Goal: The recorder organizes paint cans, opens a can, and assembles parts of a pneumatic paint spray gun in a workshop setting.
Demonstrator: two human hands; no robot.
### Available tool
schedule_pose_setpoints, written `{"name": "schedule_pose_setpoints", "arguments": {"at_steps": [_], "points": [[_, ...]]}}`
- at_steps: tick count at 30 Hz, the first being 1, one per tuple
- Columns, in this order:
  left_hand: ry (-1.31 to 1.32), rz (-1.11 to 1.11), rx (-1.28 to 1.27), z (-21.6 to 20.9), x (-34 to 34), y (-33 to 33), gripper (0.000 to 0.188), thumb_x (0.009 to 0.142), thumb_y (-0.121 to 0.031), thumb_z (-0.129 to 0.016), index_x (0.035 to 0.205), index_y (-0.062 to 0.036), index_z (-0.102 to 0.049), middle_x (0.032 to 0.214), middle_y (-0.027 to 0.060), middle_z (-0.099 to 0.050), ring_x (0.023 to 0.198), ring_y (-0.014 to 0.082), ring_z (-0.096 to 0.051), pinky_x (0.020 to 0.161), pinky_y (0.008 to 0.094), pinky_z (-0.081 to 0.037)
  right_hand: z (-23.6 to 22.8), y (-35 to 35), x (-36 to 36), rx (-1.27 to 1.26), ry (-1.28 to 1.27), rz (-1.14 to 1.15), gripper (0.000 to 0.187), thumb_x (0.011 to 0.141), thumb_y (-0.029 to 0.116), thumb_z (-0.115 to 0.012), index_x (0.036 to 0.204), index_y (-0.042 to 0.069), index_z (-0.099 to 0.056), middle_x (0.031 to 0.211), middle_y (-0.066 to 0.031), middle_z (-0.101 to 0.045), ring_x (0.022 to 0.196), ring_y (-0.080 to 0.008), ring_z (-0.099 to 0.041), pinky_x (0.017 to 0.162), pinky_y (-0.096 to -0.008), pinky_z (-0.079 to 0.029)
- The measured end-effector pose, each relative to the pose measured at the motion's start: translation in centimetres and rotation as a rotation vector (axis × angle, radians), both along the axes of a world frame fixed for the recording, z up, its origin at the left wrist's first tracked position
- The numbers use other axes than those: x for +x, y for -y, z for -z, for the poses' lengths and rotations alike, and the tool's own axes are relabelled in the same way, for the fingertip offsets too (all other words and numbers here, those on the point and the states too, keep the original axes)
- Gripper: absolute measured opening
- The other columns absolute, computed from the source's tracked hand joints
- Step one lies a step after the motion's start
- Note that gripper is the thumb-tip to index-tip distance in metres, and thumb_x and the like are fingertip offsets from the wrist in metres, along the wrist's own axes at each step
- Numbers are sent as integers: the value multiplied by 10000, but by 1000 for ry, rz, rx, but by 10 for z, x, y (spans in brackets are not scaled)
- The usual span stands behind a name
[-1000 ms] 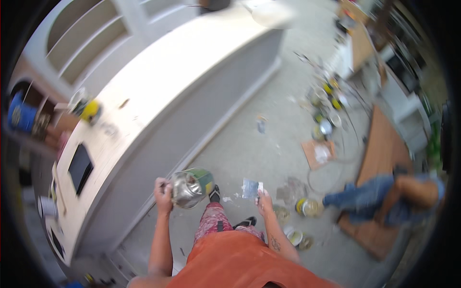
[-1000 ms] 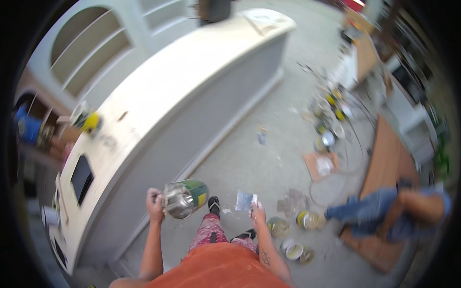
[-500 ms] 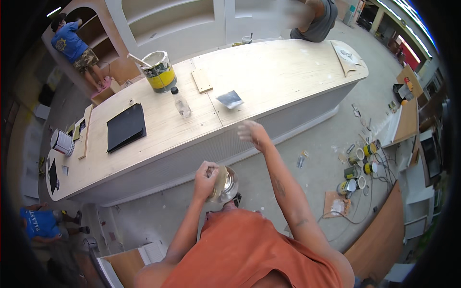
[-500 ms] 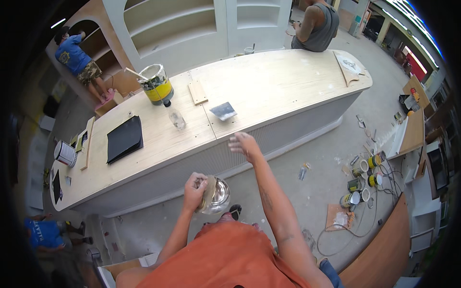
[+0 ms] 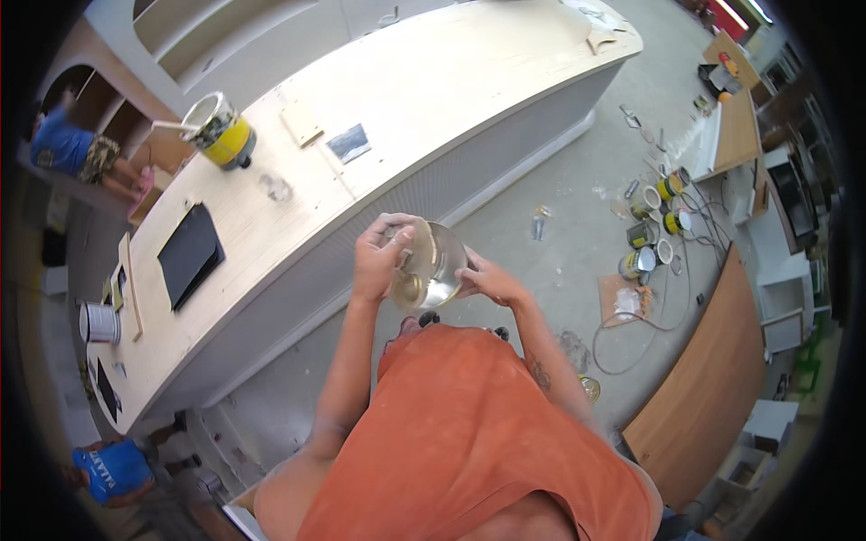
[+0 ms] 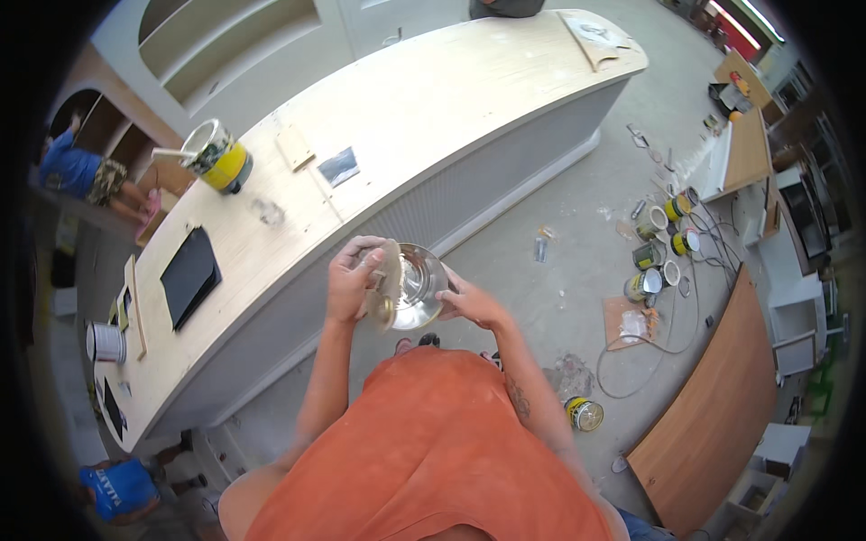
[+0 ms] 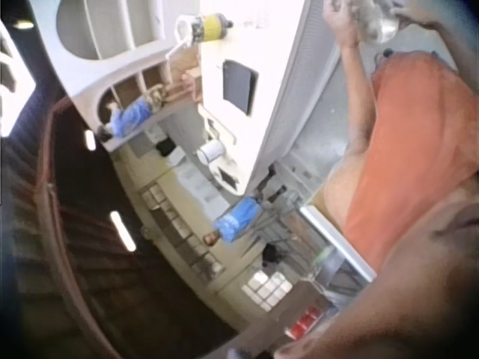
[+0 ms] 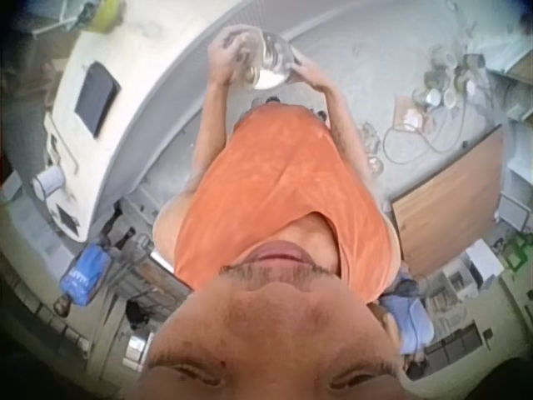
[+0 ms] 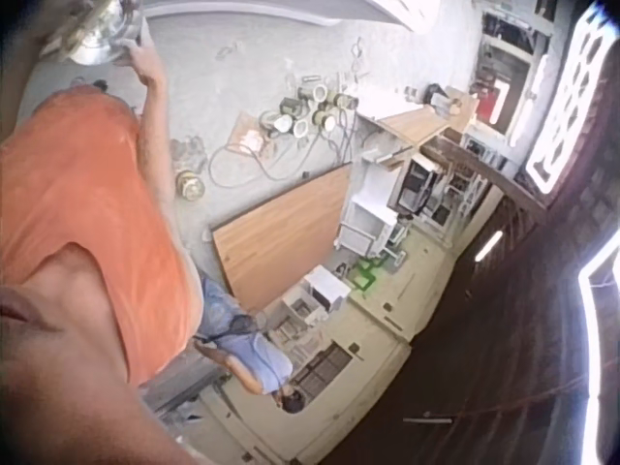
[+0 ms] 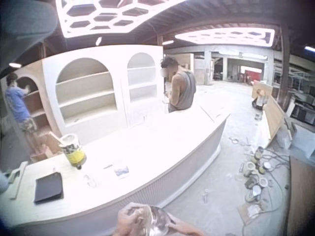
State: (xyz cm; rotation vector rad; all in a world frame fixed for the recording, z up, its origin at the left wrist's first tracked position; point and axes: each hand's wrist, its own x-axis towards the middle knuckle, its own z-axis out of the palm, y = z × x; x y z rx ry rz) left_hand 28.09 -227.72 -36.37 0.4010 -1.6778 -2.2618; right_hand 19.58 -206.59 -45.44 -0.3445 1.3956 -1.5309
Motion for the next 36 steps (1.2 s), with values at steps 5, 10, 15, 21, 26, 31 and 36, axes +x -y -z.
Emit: {"name": "schedule_pose_setpoints", "arguments": {"at_steps": [5, 10, 15, 21, 26, 31, 36], "points": [[-192, -113, 385, 4, -34, 7, 206, 934, -83, -637, 1130, -23, -615, 926, 18, -651, 808, 100, -642, 686, 265, -556, 4, -51, 3, -17, 15, 144, 715, 936, 60, -474, 1575, 120, -159, 1368, -166, -501, 1072, -251, -631, 894, -398, -589], [-561, 181, 889, 20, -43, -18, 555, 991, -455, -462, 1352, -36, -509, 1271, 187, -613, 1106, 311, -631, 933, 456, -550, -15, -91, 20, -87, 67, 306, 663, 915, 23, -478, 1540, 66, -262, 1281, -144, -546, 1050, -225, -630, 868, -387, -597], [-330, 224, 891, 66, -65, -28, 572, 983, -460, -458, 1365, -36, -501, 1286, 194, -603, 1140, 345, -611, 956, 487, -532, -16, -128, 40, -55, 82, 435, 648, 900, 5, -488, 1521, 57, -311, 1252, -119, -551, 1006, -189, -610, 847, -380, -599], [-155, 271, 919, 81, -75, -79, 503, 993, -418, -439, 1336, -63, -535, 1304, 181, -593, 1204, 357, -571, 1017, 500, -500, -49, -168, 40, 49, 93, 503, 633, 905, 2, -485, 1514, 46, -321, 1231, -110, -559, 1004, -189, -607, 824, -382, -609], [-134, 350, 939, 115, -92, -120, 456, 951, -393, -548, 1259, -58, -580, 1250, 163, -626, 1108, 345, -631, 931, 503, -565, -43, -206, 56, -56, 190, 618, 592, 908, 2, -467, 1487, 19, -347, 1239, -160, -562, 1024, -246, -639, 799, -415, -622], [-83, 431, 585, 125, -132, -182, 454, 969, -411, -508, 1244, -59, -591, 1234, 163, -635, 1093, 326, -634, 910, 471, -568, -21, -257, 74, -45, 385, 771, 560, 911, 2, -451, 1456, -24, -323, 1211, -204, -569, 1007, -311, -665, 776, -430, -629], [63, 549, 915, 160, -174, -239, 403, 999, -353, -479, 1276, -75, -571, 1248, 114, -633, 1108, 277, -624, 946, 413, -544, -8, -290, 75, -23, 337, 935, 582, 902, -10, -431, 1467, -13, -295, 1207, -197, -568, 1011, -313, -662, 773, -432, -631]]}}
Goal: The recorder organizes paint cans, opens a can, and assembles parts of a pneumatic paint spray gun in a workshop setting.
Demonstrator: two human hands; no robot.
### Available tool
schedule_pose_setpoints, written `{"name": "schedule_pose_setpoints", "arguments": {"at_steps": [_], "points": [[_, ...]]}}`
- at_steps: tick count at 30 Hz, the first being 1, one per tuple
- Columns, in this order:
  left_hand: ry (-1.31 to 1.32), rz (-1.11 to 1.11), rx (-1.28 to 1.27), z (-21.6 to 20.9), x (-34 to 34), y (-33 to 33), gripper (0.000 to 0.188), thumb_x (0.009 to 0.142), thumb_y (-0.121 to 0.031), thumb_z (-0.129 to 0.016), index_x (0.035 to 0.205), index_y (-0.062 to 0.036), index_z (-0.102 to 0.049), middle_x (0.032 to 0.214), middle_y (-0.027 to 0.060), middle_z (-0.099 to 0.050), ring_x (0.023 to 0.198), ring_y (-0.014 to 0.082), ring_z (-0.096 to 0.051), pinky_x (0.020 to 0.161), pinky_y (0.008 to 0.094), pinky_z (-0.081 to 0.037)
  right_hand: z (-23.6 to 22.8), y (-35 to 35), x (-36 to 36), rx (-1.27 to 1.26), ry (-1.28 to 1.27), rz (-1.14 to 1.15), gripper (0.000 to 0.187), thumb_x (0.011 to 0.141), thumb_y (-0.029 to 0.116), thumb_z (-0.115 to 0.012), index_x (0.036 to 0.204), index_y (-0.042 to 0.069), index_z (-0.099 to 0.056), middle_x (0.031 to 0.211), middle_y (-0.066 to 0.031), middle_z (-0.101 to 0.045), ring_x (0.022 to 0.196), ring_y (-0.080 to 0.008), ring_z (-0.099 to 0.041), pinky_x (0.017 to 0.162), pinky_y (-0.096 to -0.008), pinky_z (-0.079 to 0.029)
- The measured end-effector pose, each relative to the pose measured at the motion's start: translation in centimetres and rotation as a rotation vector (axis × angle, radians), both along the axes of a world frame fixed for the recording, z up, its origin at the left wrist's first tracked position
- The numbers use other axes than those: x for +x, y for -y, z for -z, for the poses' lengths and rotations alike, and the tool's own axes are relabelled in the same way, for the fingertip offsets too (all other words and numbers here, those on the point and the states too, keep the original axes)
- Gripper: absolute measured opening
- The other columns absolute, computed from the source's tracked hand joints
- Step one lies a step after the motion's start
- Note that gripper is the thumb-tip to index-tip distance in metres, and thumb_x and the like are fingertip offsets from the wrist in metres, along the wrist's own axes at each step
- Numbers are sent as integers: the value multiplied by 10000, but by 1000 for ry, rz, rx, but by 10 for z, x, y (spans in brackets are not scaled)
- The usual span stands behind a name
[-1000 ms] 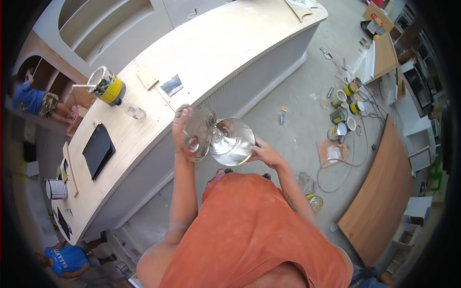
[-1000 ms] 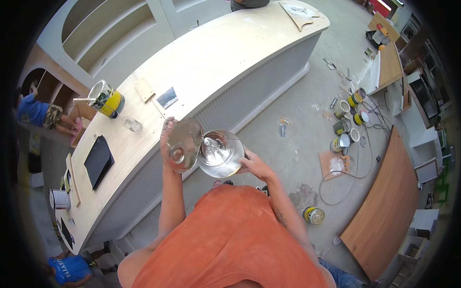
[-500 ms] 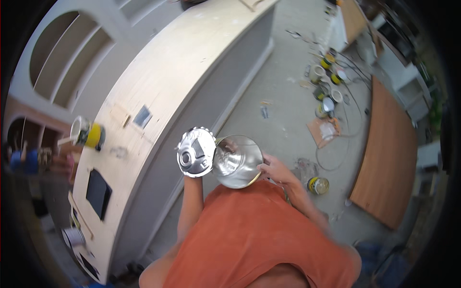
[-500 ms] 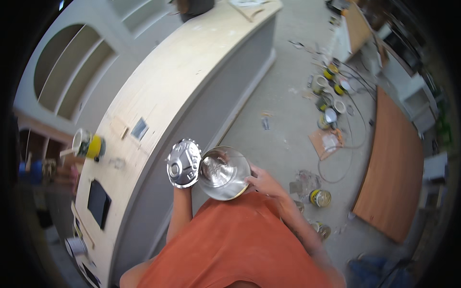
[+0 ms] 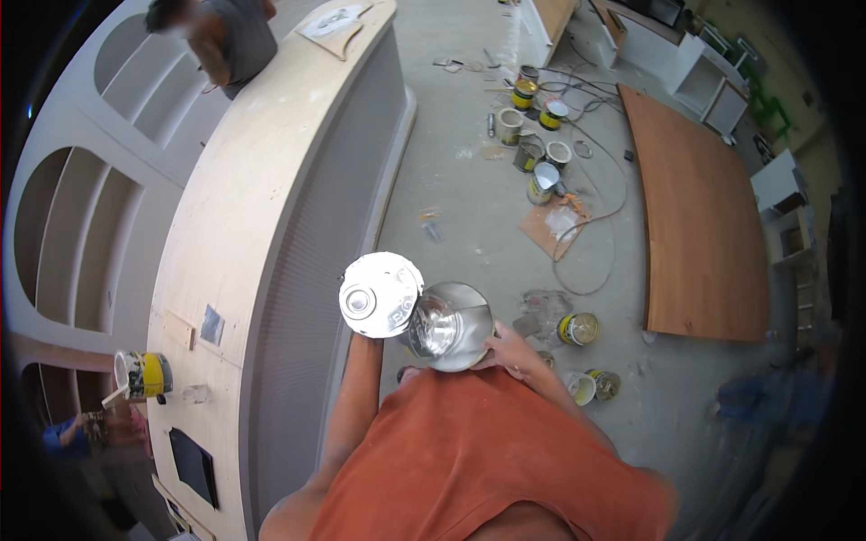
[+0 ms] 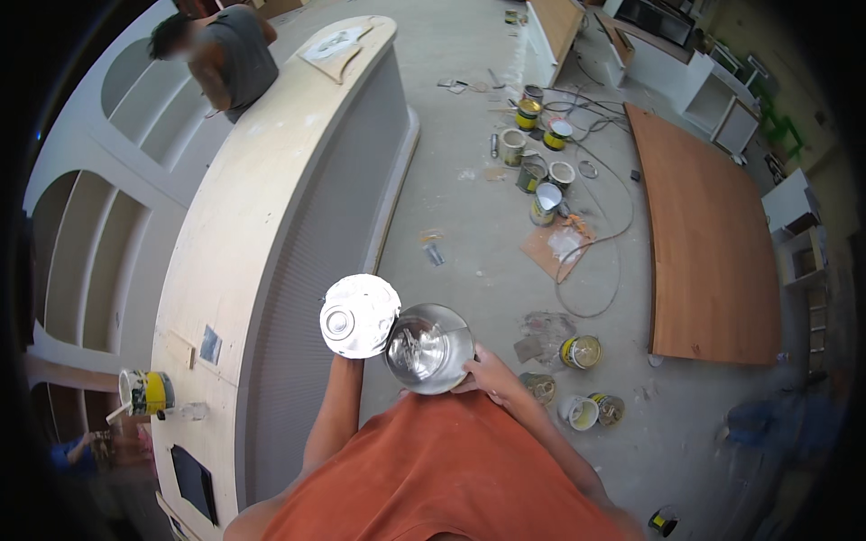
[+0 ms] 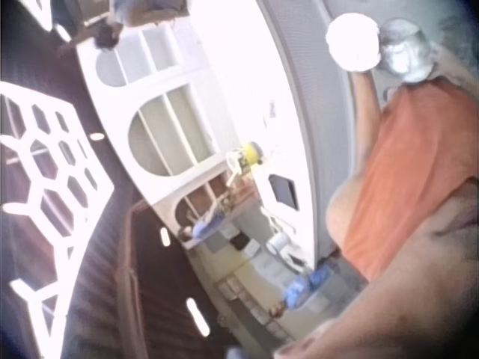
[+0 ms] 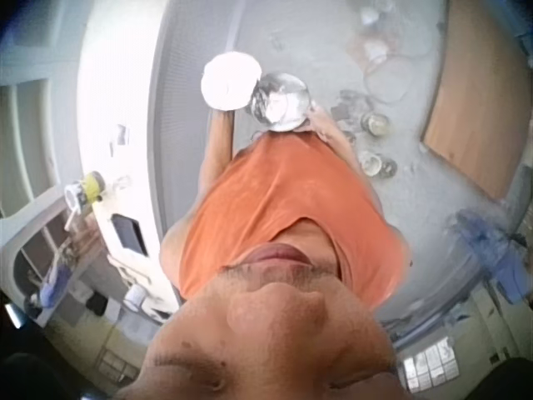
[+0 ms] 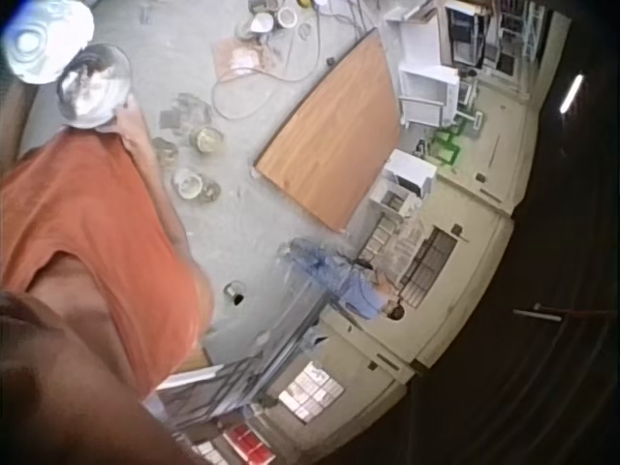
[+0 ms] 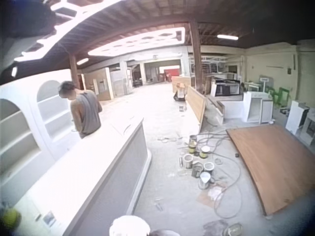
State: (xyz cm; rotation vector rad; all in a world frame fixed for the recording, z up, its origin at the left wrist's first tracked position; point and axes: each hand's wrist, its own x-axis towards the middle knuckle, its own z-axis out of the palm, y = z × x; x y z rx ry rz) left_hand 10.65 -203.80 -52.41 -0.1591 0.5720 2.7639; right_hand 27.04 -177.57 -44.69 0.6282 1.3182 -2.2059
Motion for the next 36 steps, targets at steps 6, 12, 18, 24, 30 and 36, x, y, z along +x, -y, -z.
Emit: {"name": "schedule_pose_setpoints", "arguments": {"at_steps": [6, 12, 18, 24, 30, 36], "points": [[309, -182, -909, 38, -5, -47, 373, 1014, -255, -498, 1346, -84, -506, 1281, 93, -604, 1173, 213, -573, 971, 357, -470, 33, -64, -32, 136, -14, 187, 640, 876, -42, -432, 1488, 20, -256, 1300, -195, -502, 1089, -311, -626, 777, -432, -631], [-585, -25, -1767, -61, -56, -139, 519, 948, -289, -606, 1329, 42, -486, 1283, 206, -579, 1208, 345, -552, 1045, 412, -415, 73, -121, -104, 456, -155, 185, 722, 866, -30, -463, 1537, 55, -210, 1376, -214, -465, 1150, -286, -583, 802, -397, -623], [-671, 421, -1994, 10, -173, -207, 628, 890, -277, -686, 1354, 72, -447, 1344, 286, -509, 1233, 446, -504, 1033, 470, -428, 100, -157, -207, 697, -115, 50, 795, 857, 61, -522, 1564, 110, -162, 1122, -318, -637, 893, -385, -693, 776, -421, -569], [-763, 562, -1912, 10, -313, -287, 434, 849, -178, -702, 1177, 39, -519, 1182, 284, -598, 1089, 448, -579, 882, 501, -477, 116, -213, -331, 755, -17, 119, 783, 848, 72, -545, 1559, 111, -218, 1121, -330, -635, 898, -365, -689, 788, -424, -537], [-706, 446, -1824, 4, -452, -349, 337, 860, -105, -601, 1182, -8, -584, 814, 257, -643, 780, 450, -627, 710, 511, -477, 81, -273, -472, 637, -29, 223, 761, 838, 66, -527, 1549, 106, -258, 1126, -307, -643, 920, -345, -680, 843, -409, -510], [-757, 462, -1747, -6, -591, -401, 353, 854, -102, -572, 1202, -48, -598, 818, 266, -645, 760, 453, -625, 709, 496, -486, 91, -340, -609, 666, -179, 138, 787, 817, -97, -439, 1555, 64, -217, 1379, -206, -482, 1070, -264, -572, 774, -343, -613]]}}
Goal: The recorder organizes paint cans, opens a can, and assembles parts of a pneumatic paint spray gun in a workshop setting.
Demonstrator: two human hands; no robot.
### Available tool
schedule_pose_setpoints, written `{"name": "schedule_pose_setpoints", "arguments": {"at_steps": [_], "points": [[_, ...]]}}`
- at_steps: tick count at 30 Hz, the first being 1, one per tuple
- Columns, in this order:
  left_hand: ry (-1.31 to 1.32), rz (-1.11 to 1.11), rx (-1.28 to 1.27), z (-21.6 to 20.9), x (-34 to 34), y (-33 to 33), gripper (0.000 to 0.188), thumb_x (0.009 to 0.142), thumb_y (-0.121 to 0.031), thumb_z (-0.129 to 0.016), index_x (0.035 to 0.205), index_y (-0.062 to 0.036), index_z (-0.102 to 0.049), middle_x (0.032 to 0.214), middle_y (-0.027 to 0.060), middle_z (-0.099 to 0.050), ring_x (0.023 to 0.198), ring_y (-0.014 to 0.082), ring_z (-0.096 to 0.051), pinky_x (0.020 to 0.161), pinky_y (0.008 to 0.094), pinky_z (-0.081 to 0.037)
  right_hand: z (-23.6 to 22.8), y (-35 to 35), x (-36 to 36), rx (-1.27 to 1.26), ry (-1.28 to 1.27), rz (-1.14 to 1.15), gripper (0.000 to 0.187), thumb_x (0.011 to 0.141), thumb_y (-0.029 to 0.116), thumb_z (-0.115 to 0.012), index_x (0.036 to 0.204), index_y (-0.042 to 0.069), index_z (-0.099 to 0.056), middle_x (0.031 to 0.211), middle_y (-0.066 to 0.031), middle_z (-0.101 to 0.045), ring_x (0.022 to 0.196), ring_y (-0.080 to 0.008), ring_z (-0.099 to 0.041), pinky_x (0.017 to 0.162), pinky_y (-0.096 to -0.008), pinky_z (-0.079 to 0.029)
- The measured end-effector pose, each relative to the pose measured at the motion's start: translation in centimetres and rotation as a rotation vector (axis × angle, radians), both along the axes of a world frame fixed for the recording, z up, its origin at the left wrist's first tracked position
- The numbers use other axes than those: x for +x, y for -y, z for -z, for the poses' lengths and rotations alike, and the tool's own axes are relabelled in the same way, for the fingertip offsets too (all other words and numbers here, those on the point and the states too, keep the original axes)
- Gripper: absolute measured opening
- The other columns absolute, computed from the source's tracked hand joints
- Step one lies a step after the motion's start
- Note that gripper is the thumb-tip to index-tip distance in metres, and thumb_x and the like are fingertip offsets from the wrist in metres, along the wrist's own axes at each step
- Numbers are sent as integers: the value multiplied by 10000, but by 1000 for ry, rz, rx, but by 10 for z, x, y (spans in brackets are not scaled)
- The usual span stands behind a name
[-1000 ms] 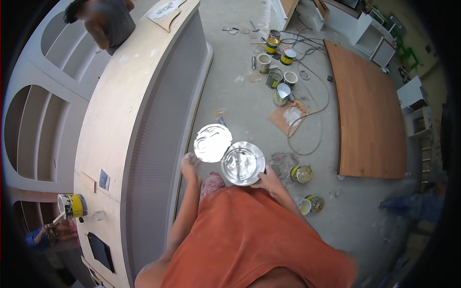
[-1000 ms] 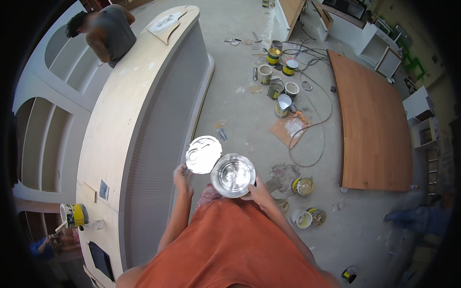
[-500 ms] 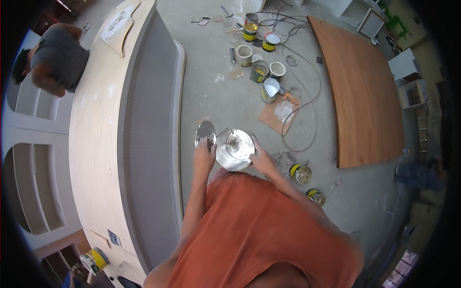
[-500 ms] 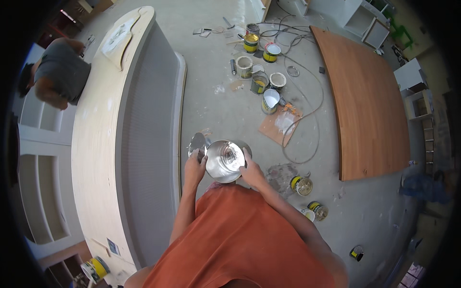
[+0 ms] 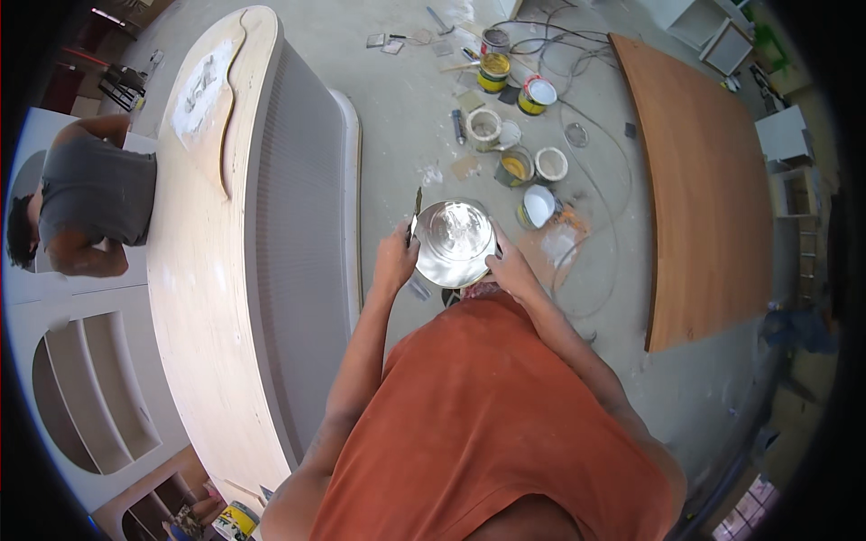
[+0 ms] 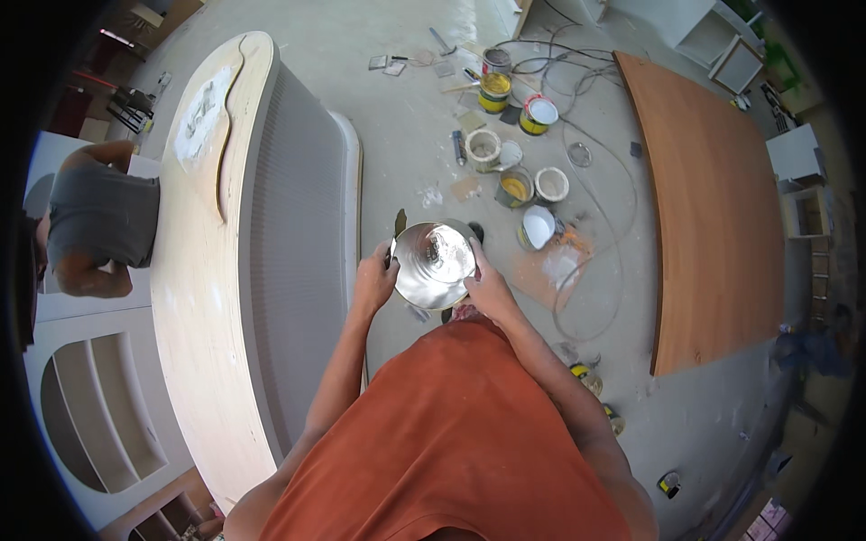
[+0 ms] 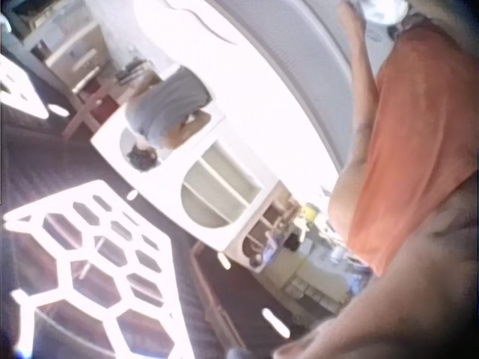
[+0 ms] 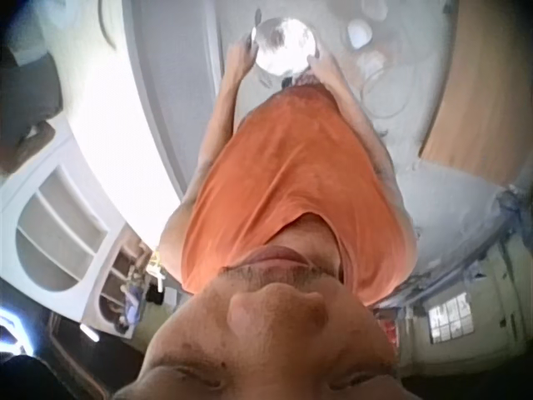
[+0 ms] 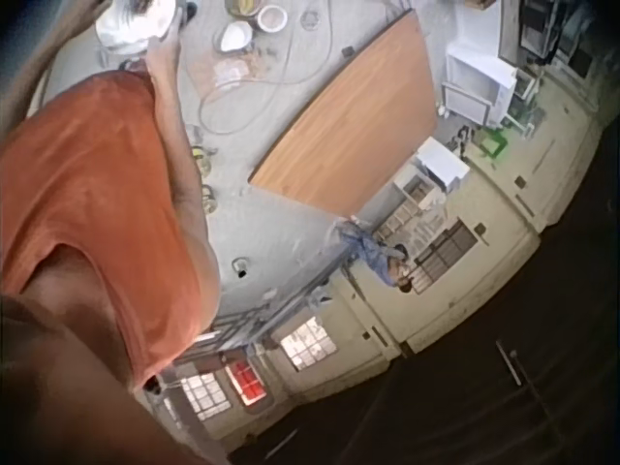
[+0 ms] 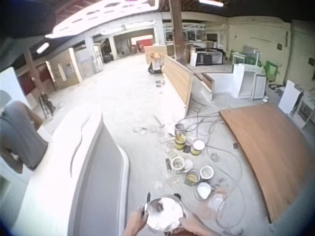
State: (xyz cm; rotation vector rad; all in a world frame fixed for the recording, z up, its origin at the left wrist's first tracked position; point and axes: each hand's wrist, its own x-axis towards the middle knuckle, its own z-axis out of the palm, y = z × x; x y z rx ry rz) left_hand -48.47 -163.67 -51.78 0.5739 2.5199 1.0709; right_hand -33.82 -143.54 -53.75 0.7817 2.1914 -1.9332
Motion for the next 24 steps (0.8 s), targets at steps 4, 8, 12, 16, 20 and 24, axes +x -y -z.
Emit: {"name": "schedule_pose_setpoints", "arguments": {"at_steps": [4, 8, 12, 16, 20, 24], "points": [[50, 47, -169, 30, -102, -34, 377, 839, -97, -592, 1209, -23, -595, 877, 264, -671, 828, 434, -656, 761, 460, -516, 48, -37, -92, -37, -18, 22, 762, 838, 71, -524, 1550, 103, -257, 1121, -295, -640, 976, -295, -653, 868, -345, -492], [81, -4, -116, 62, -180, -68, 380, 828, -80, -616, 1193, 25, -592, 1009, 259, -690, 976, 395, -679, 855, 417, -535, 54, -82, -183, -53, 25, -60, 787, 893, 190, -607, 1563, 102, -204, 1036, -197, -648, 814, -231, -640, 800, -352, -542], [120, 45, -308, 110, -270, -89, 360, 837, -112, -622, 1163, 42, -612, 1017, 270, -691, 977, 400, -682, 844, 451, -532, 47, -131, -242, -423, 146, 43, 794, 947, 352, -639, 1560, 97, -204, 1253, -187, -600, 842, -178, -670, 703, -316, -567], [203, 79, -218, 172, -342, -120, 343, 849, -72, -545, 1157, 56, -624, 946, 240, -703, 755, 283, -715, 588, 401, -562, 122, -189, -211, -453, 106, 416, 553, 954, 321, -630, 1395, 40, -449, 1067, -138, -671, 745, -178, -670, 612, -310, -559], [368, 18, -139, 257, -392, -106, 424, 854, -25, -518, 1269, 61, -515, 1017, 232, -675, 701, 275, -696, 536, 368, -565, 204, -226, -118, -243, 533, 655, 397, 951, 418, -583, 1046, 46, -683, 712, -17, -569, 550, -147, -545, 470, -338, -495], [405, -74, -250, 311, -435, -93, 378, 854, -31, -550, 1228, 13, -509, 1065, 190, -646, 859, 283, -679, 590, 379, -554, 286, -259, -29, -242, 745, 927, 404, 965, 385, -497, 914, 17, -657, 715, -114, -620, 653, -274, -658, 535, -414, -528]]}}
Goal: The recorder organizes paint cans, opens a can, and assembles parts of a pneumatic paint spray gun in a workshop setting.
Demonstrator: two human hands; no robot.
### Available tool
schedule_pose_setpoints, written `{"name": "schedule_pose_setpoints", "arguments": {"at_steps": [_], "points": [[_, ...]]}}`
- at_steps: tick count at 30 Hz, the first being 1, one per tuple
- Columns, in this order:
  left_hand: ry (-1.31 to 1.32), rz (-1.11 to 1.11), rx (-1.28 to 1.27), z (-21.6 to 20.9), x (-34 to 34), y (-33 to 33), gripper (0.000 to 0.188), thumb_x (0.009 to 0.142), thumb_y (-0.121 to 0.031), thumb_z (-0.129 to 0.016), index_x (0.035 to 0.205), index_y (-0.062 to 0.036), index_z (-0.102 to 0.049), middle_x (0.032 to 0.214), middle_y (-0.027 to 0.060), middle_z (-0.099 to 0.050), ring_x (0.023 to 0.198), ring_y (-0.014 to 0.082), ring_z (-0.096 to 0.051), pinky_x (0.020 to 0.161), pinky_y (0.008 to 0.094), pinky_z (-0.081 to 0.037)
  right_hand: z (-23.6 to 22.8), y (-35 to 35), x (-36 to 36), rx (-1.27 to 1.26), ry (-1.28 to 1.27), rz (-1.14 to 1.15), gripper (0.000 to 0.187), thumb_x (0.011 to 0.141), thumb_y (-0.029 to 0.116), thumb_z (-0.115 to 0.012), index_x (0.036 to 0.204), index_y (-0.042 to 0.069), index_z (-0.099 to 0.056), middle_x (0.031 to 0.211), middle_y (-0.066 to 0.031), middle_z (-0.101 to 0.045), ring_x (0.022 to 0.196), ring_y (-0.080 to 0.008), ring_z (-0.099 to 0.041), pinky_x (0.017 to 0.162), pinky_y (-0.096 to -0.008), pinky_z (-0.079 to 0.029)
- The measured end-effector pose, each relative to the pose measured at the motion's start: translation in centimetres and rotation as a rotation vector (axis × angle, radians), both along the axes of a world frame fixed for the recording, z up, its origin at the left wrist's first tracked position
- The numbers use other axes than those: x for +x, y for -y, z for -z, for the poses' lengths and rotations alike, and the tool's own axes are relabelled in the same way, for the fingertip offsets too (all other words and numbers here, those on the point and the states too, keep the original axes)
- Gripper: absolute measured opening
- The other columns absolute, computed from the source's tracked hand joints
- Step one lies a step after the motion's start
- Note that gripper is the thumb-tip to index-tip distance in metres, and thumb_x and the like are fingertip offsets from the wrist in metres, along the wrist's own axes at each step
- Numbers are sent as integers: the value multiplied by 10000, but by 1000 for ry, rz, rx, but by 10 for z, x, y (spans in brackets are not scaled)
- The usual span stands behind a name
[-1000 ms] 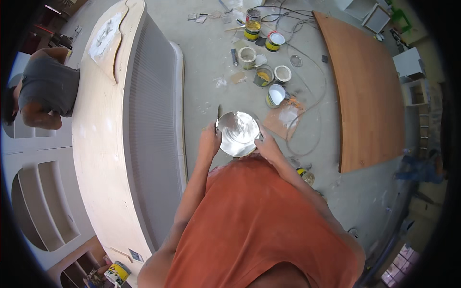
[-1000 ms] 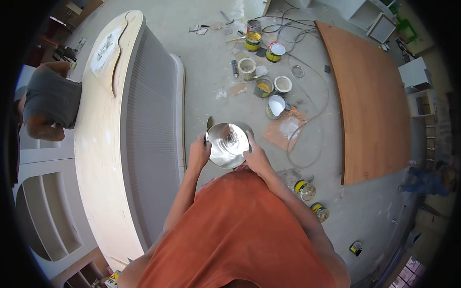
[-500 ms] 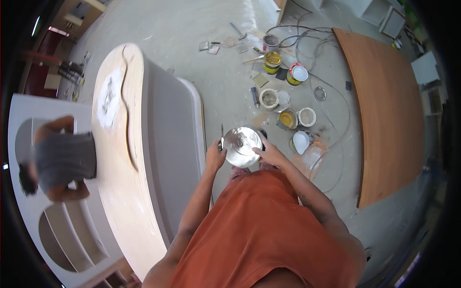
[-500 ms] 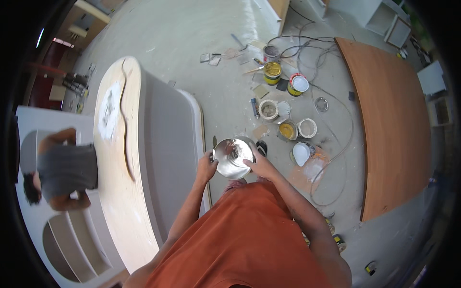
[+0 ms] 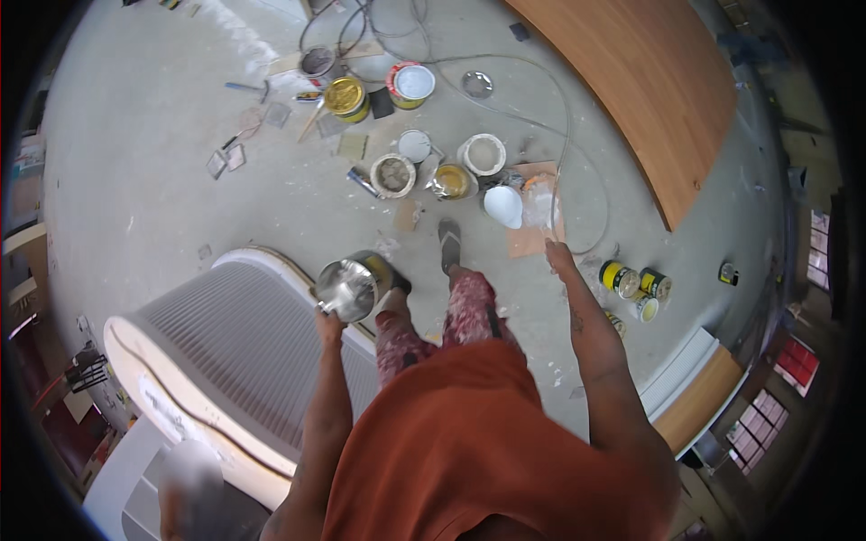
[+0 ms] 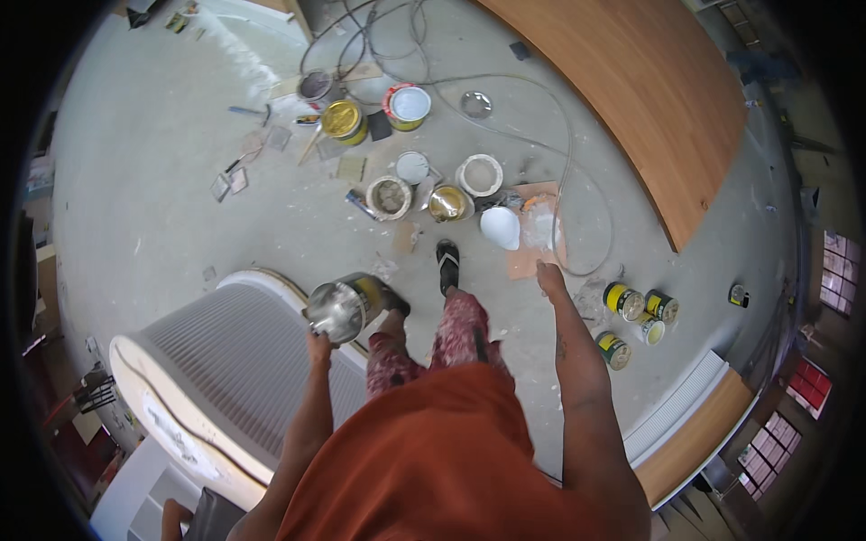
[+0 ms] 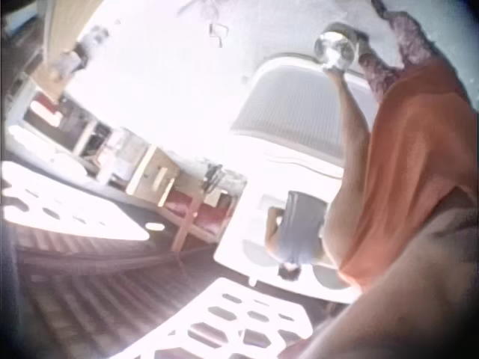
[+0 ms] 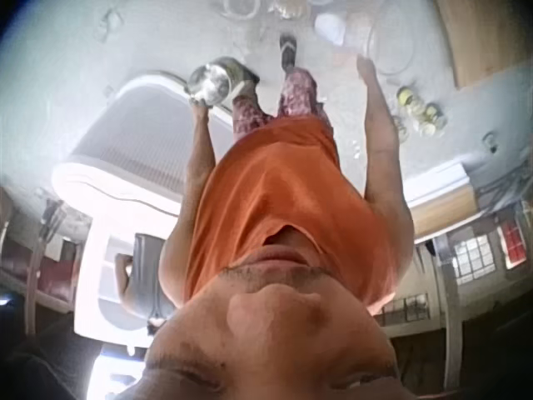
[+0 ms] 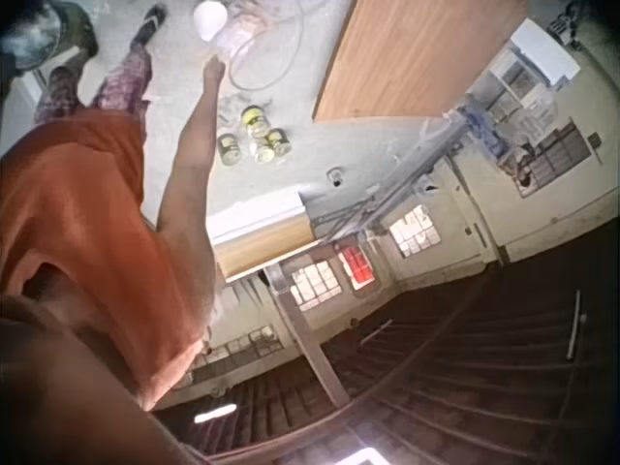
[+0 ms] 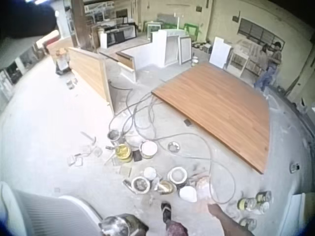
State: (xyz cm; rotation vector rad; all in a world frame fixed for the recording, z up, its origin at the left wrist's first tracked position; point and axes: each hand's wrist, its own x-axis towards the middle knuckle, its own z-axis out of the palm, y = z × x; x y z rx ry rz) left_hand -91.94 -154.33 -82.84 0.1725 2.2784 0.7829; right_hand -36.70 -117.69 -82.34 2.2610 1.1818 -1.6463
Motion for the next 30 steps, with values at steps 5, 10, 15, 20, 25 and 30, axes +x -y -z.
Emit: {"name": "schedule_pose_setpoints", "arguments": {"at_steps": [5, 10, 15, 20, 25, 30], "points": [[35, -37, -99, 28, -4, -27, 384, 881, -42, -503, 1263, -1, -502, 1129, 159, -621, 1009, 214, -619, 808, 369, -526, 132, -71, 51, 208, 240, -373, 249, 889, 138, -513, 1092, 60, -634, 1085, -239, -672, 1049, -393, -633, 921, -458, -486], [178, -220, -29, 124, 12, -66, 417, 855, -8, -470, 1272, -2, -493, 1184, 94, -579, 1010, 189, -583, 809, 310, -504, 319, -185, 74, 238, 664, -1101, 354, 920, 113, -518, 1273, 87, -527, 1233, -170, -590, 1164, -329, -600, 928, -497, -511], [129, -464, -43, 183, 52, -91, 209, 852, -30, -506, 1054, -34, -558, 933, 30, -565, 813, 115, -536, 689, 268, -467, 428, -244, 113, 413, 717, -1549, 270, 929, 175, -524, 1183, 136, -607, 1110, -97, -657, 1073, -269, -644, 844, -442, -534], [72, -552, -141, 141, 45, -112, 228, 855, -39, -528, 1081, -30, -552, 965, 47, -586, 853, 133, -583, 718, 263, -500, 435, -235, 104, 156, 583, -1652, 177, 938, 154, -506, 1062, 122, -628, 1016, -110, -676, 1002, -279, -670, 814, -424, -529], [148, -614, -112, 92, 30, -108, 273, 861, -35, -518, 1131, -18, -551, 991, 62, -604, 848, 142, -609, 716, 274, -523, 332, -226, 167, 193, 585, -1745, 170, 942, 155, -500, 1052, 121, -624, 928, -85, -681, 847, -281, -696, 722, -433, -553], [170, -673, -1, 60, -35, -88, 348, 890, -37, -479, 1234, -34, -527, 1012, 58, -610, 846, 139, -607, 708, 283, -519, 193, -212, 158, 112, 506, -1637, 164, 942, 168, -500, 929, 116, -655, 827, -113, -683, 742, -285, -685, 652, -432, -542]]}}
